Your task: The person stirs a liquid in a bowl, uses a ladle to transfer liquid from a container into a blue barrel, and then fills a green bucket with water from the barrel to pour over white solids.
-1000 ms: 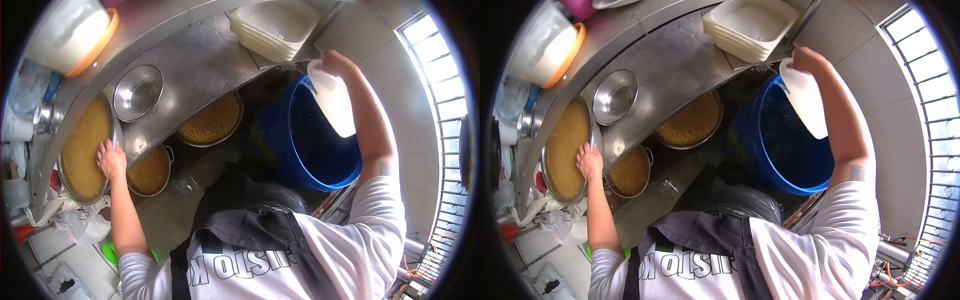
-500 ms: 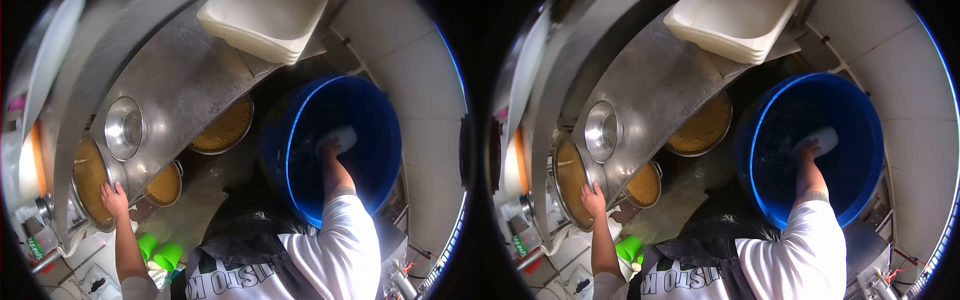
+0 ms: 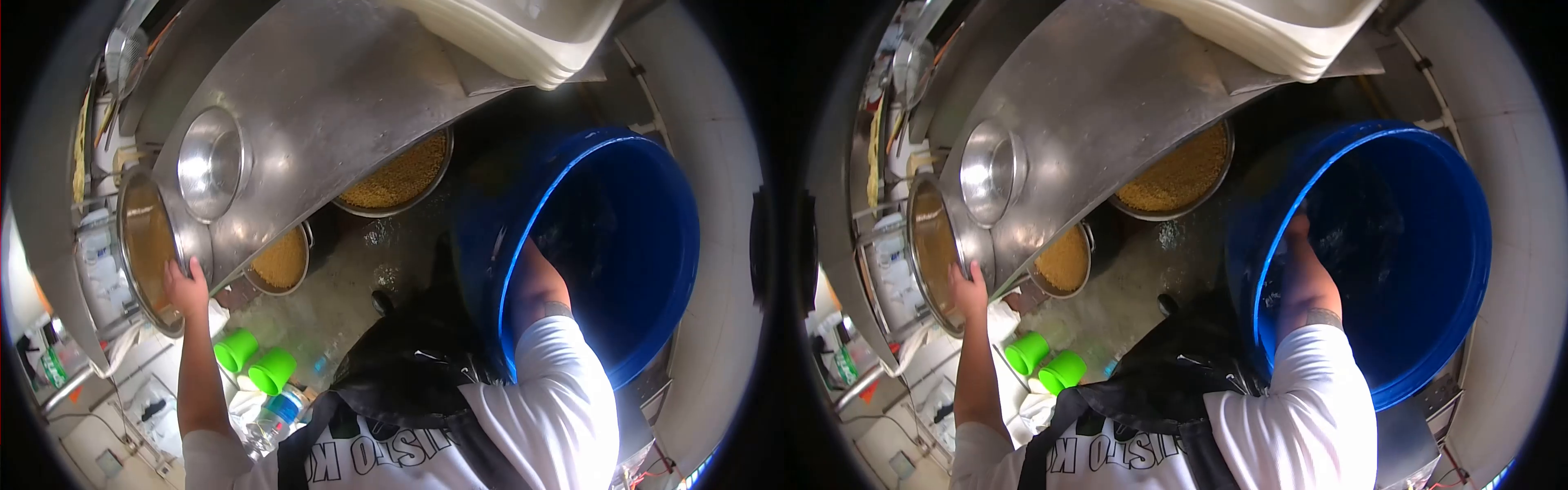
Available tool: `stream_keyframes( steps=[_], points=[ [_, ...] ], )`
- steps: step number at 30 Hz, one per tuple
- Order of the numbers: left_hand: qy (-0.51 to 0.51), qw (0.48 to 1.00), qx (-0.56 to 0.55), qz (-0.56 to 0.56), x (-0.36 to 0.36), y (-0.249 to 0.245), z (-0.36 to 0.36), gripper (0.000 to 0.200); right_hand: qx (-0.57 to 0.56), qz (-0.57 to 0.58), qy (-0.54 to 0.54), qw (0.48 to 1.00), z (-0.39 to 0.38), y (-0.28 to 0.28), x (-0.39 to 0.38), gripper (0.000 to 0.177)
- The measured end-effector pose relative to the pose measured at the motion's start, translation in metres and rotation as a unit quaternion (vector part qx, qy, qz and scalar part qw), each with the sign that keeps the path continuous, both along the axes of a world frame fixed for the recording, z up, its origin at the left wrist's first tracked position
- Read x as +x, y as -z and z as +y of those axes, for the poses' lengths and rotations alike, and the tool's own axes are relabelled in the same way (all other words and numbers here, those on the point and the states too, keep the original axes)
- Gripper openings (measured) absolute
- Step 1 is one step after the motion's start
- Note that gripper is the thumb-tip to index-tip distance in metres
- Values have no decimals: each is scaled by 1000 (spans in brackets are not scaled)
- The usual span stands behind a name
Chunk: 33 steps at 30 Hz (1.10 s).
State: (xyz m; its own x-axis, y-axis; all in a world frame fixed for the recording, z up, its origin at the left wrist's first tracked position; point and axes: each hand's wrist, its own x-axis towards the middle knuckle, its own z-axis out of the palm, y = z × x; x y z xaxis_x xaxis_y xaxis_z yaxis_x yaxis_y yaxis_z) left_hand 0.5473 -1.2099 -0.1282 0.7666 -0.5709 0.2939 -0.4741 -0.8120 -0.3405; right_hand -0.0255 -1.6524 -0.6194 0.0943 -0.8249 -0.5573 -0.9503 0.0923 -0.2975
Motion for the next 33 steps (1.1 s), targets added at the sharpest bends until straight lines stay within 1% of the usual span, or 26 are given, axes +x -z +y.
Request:
stream_keyframes(
  steps=[4, 5, 6, 7, 8, 9, 10, 11, 12, 13, 14, 15, 16, 17, 18, 20, 21, 23, 24, 25, 26, 28, 29, 31, 32, 33],
  points=[
    [-24, 1000, 17, -1, -8, -8, -6, 65, 31, -200, 105, 974, -32, -15, 11, 47],
    [-21, 999, 24, 4, -7, -10, -6, 66, 59, -272, 153, 948, -42, -10, 6, 46],
    [-19, 999, 29, 8, -8, -11, -5, 68, 111, -373, 214, 896, -58, 14, -10, 46],
    [-28, 999, 22, 8, -13, -16, -8, 68, 187, -449, 246, 839, -81, 62, -39, 46],
    [-60, 997, 27, 30, -21, -22, -14, 68, 80, -444, 287, 845, -60, -48, -17, 38],
    [-93, 994, 26, 49, -23, -27, -17, 69, 102, -468, 248, 842, -63, -89, -24, 35],
    [-110, 990, 15, 84, -20, -27, -12, 74, -18, -367, 200, 908, -29, -211, 5, 34],
    [-107, 991, 14, 83, -25, -31, -11, 75, -43, -314, 138, 938, -26, -253, 3, 34],
    [-99, 993, 3, 67, -26, -26, -4, 76, -82, -361, 152, 916, -14, -293, 2, 32],
    [-82, 996, -11, 38, -28, -19, 5, 76, -107, -332, 170, 921, 6, -363, 13, 29],
    [-83, 995, -13, 47, -32, -18, 12, 77, -114, -421, 179, 882, 2, -364, -10, 26],
    [-79, 996, -16, 42, -39, -20, 19, 78, -182, -427, 129, 876, 6, -385, -24, 24],
    [-46, 998, -30, 30, -50, -18, 45, 80, -217, -447, 154, 854, 44, -469, -4, 28],
    [-45, 996, -48, 59, -56, -17, 61, 83, -308, -419, 109, 847, 68, -504, 0, 29],
    [-11, 991, -113, 64, -57, -3, 83, 86, -379, -359, 62, 850, 81, -527, -5, 31],
    [0, 986, -153, 64, -74, 3, 124, 91, -452, -375, 22, 809, 108, -574, -4, 32],
    [-20, 984, -164, 62, -80, 9, 151, 91, -470, -366, 20, 803, 131, -602, 4, 30],
    [-85, 951, -291, 63, -91, 31, 204, 92, -513, -326, 12, 794, 179, -647, 13, 28],
    [-125, 932, -334, 68, -95, 55, 237, 92, -535, -295, 3, 792, 199, -662, 19, 29],
    [-212, 904, -334, 162, -110, 60, 268, 86, -537, -337, -17, 773, 225, -675, 29, 31],
    [-291, 861, -331, 253, -128, 63, 297, 80, -544, -322, -33, 774, 256, -691, 42, 29],
    [-327, 785, -242, 467, -162, 75, 371, 63, -506, -352, -89, 782, 291, -708, 49, 35],
    [-310, 799, -181, 483, -182, 122, 416, 50, -503, -359, -98, 780, 302, -707, 59, 35],
    [-286, 801, -150, 504, -241, 134, 474, 33, -346, -556, -160, 738, 319, -698, 81, 25],
    [-249, 804, -84, 534, -263, 143, 500, 30, -320, -582, -154, 731, 347, -696, 106, 21],
    [-211, 800, -17, 562, -286, 157, 526, 27, -271, -599, -191, 729, 370, -692, 126, 21]
  ],
)
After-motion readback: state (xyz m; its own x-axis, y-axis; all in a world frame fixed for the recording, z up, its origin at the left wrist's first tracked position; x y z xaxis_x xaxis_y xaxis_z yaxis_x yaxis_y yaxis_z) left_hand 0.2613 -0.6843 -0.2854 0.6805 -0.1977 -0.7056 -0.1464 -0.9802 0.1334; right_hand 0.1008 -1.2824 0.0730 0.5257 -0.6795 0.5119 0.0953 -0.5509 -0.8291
